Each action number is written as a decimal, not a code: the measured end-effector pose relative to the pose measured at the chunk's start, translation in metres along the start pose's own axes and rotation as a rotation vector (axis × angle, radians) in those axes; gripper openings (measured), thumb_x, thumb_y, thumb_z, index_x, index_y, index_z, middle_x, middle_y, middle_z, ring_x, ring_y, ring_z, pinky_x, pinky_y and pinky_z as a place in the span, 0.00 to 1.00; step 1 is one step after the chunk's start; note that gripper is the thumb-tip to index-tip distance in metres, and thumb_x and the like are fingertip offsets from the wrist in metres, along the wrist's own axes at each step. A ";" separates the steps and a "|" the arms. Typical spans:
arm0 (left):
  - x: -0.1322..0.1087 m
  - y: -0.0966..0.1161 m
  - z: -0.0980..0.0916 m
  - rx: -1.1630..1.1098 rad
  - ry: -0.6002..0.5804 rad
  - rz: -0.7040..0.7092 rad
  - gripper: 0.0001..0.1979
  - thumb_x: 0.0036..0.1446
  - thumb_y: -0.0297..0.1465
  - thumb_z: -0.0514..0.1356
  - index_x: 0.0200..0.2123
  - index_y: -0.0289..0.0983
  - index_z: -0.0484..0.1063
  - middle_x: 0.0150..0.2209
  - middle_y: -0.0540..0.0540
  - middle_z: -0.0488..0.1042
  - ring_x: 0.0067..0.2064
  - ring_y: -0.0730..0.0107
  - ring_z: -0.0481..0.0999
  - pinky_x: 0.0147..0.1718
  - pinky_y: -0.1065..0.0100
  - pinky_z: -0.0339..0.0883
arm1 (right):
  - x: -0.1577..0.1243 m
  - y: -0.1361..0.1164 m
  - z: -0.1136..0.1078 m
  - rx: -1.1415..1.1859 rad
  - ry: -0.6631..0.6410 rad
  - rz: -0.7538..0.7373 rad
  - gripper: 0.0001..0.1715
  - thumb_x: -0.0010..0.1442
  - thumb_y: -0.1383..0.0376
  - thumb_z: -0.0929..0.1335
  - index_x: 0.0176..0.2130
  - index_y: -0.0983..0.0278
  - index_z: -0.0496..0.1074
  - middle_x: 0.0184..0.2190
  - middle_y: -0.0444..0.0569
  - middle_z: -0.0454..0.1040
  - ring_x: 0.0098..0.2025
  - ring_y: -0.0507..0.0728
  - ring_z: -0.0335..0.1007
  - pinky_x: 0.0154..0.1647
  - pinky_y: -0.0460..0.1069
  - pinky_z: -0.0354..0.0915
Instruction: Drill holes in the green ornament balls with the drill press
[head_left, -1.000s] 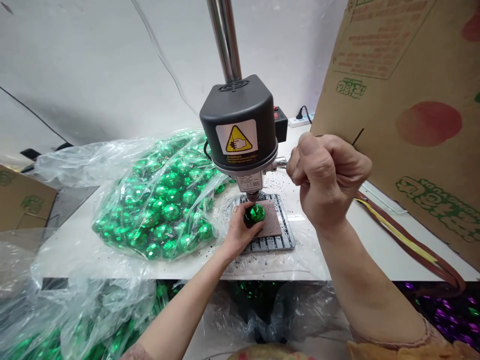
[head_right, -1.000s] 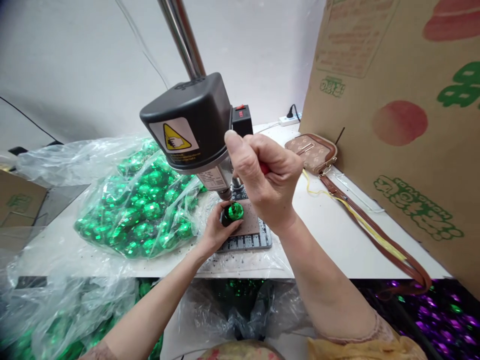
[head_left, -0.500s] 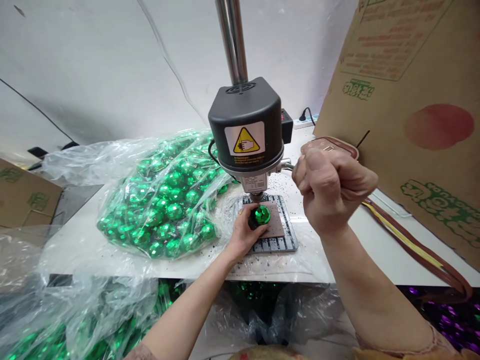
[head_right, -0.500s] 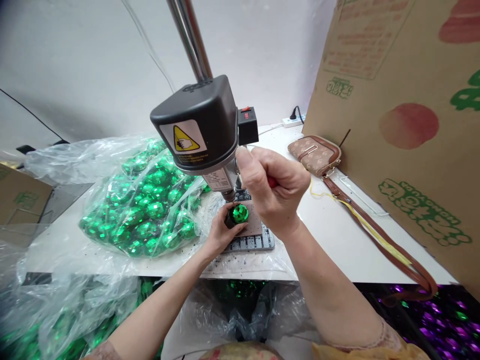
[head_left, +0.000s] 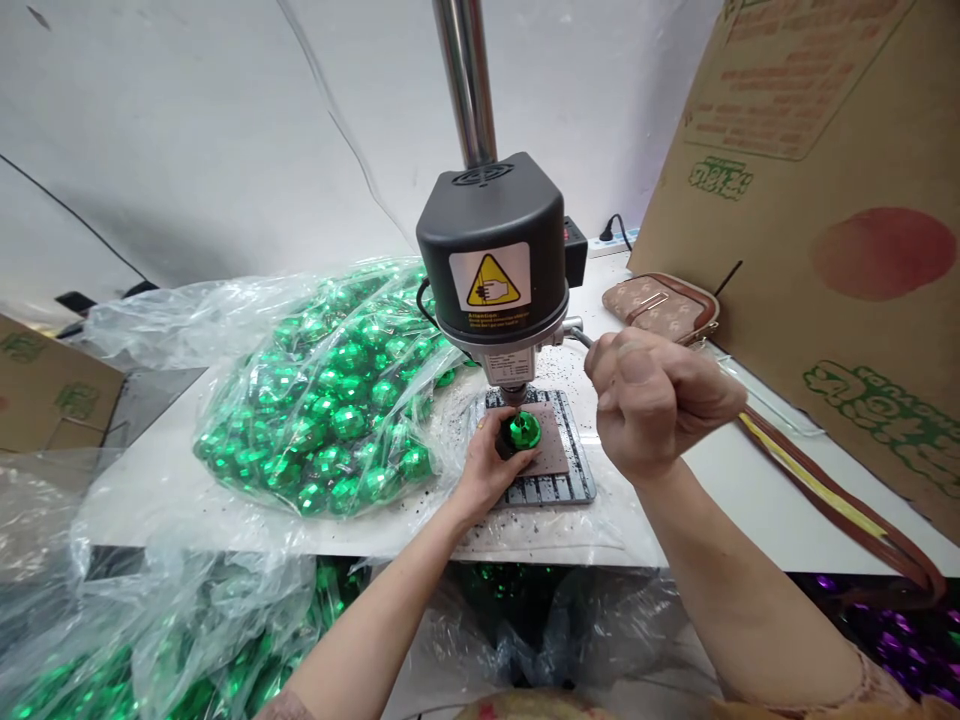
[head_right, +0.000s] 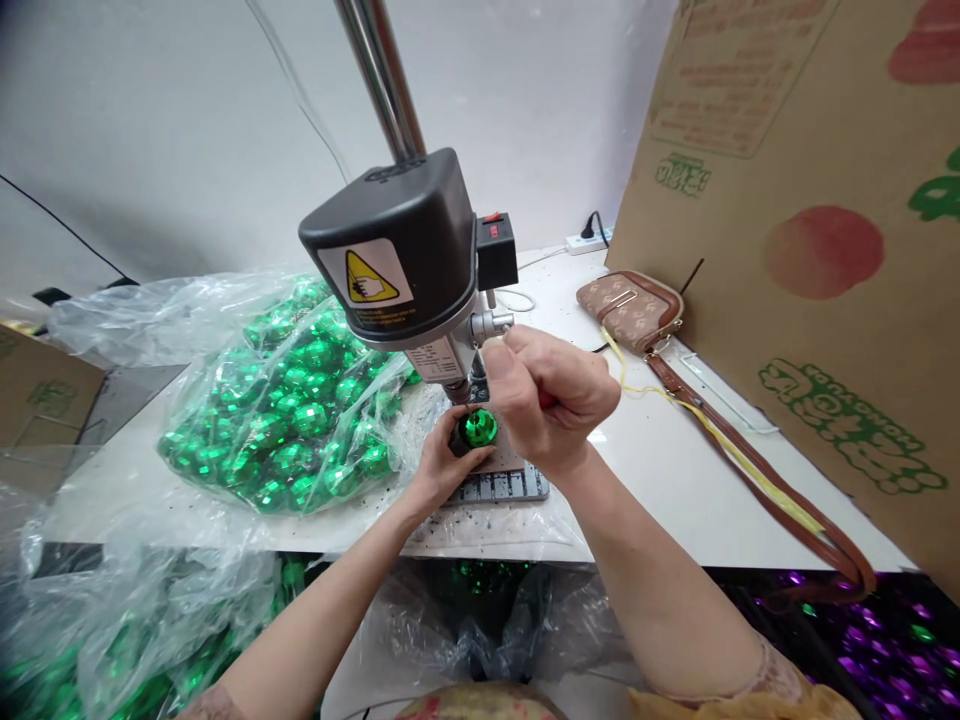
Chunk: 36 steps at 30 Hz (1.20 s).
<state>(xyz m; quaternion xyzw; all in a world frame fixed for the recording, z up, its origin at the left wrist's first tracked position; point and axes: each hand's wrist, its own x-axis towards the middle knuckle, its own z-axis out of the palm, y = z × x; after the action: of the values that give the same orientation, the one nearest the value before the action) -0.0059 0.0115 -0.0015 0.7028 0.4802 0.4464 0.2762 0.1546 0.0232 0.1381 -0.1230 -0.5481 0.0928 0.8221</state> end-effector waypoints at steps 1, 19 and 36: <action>0.000 0.000 0.000 -0.002 -0.004 0.000 0.25 0.51 0.31 0.71 0.53 0.40 0.70 0.50 0.42 0.77 0.51 0.55 0.77 0.51 0.54 0.71 | -0.001 0.001 -0.001 -0.007 -0.004 -0.007 0.29 0.63 0.64 0.68 0.17 0.63 0.50 0.13 0.39 0.49 0.15 0.46 0.44 0.18 0.49 0.42; -0.001 -0.001 0.001 -0.025 0.002 -0.010 0.25 0.51 0.31 0.71 0.51 0.40 0.69 0.50 0.42 0.76 0.51 0.55 0.76 0.52 0.54 0.70 | -0.006 0.005 -0.004 0.031 -0.046 -0.150 0.26 0.60 0.73 0.66 0.20 0.63 0.47 0.16 0.37 0.49 0.17 0.44 0.44 0.18 0.47 0.45; -0.001 0.010 0.001 0.026 0.075 -0.056 0.25 0.51 0.30 0.71 0.51 0.40 0.68 0.46 0.44 0.77 0.47 0.59 0.79 0.47 0.58 0.73 | 0.022 -0.014 0.015 -0.006 0.059 0.143 0.26 0.63 0.68 0.69 0.18 0.63 0.57 0.13 0.37 0.54 0.15 0.45 0.48 0.17 0.47 0.46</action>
<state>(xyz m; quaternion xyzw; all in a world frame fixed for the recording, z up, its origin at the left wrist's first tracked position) -0.0009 0.0066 0.0060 0.6753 0.5154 0.4584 0.2611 0.1492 0.0176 0.1674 -0.1671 -0.5137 0.1460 0.8288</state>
